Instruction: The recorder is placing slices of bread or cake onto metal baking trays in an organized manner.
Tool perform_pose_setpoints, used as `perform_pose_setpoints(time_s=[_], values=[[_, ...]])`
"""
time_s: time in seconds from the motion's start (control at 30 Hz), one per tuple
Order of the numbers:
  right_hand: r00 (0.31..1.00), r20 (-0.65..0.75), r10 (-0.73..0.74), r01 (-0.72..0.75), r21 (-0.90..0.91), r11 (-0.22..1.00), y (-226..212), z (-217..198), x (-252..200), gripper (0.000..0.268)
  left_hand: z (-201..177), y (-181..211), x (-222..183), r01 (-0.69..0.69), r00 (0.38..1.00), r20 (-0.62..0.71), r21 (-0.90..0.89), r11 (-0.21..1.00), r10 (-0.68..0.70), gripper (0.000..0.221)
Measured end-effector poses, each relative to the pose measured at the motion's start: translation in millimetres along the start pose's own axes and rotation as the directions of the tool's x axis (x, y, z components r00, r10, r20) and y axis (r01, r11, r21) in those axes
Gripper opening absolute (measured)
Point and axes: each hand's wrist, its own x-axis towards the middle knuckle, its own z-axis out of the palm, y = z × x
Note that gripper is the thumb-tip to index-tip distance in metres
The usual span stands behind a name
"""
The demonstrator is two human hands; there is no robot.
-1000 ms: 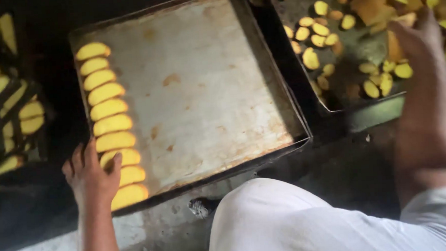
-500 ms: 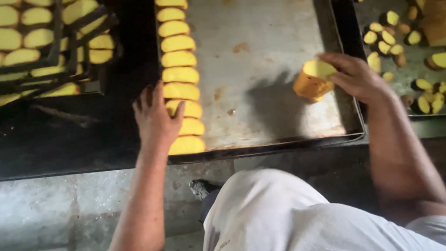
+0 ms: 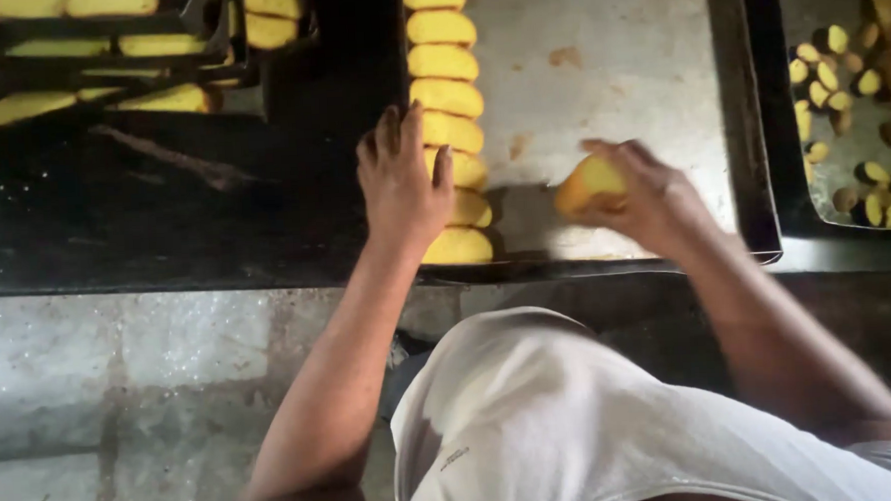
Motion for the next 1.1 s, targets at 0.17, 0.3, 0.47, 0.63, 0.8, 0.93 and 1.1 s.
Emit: perform_pose_setpoints(time_s=[0.17, 0.3, 0.47, 0.63, 0.8, 0.93, 1.1], values=[[0.947, -0.013, -0.319, 0.318, -0.055, 0.946, -61, 20, -20, 0.078, -2, 3, 1, 0.018, 1.000, 0.009, -0.054, 0.998, -0.018, 0.062], [0.920, 0.026, -0.392, 0.390, 0.044, 0.920, -59, 12, -11, 0.078, -4, 3, 4, 0.032, 0.999, 0.034, -0.081, 0.996, -0.030, 0.063], [0.954, -0.027, -0.298, 0.298, -0.021, 0.954, -42, 18, 45, 0.072, -7, 3, 2, 0.032, 0.997, 0.065, -0.085, 0.996, -0.027, 0.060], [0.932, 0.112, -0.343, 0.354, -0.094, 0.931, -49, 5, 63, 0.070, -4, 1, 1, 0.054, 0.997, 0.058, -0.059, 0.997, -0.051, 0.061], [0.972, 0.061, -0.229, 0.232, -0.064, 0.971, -46, -12, 91, 0.066, -31, 18, 5, 0.056, 0.998, -0.012, -0.045, 0.997, -0.056, 0.059], [0.965, 0.067, -0.253, 0.255, -0.019, 0.967, -34, -19, 90, 0.067, -55, 49, -2, -0.209, 0.975, 0.068, -0.036, 0.977, 0.211, 0.049], [0.939, 0.093, -0.332, 0.329, 0.055, 0.943, -20, 7, 75, 0.072, -52, 68, -17, -0.357, 0.879, 0.273, -0.168, 0.919, 0.391, 0.049]])
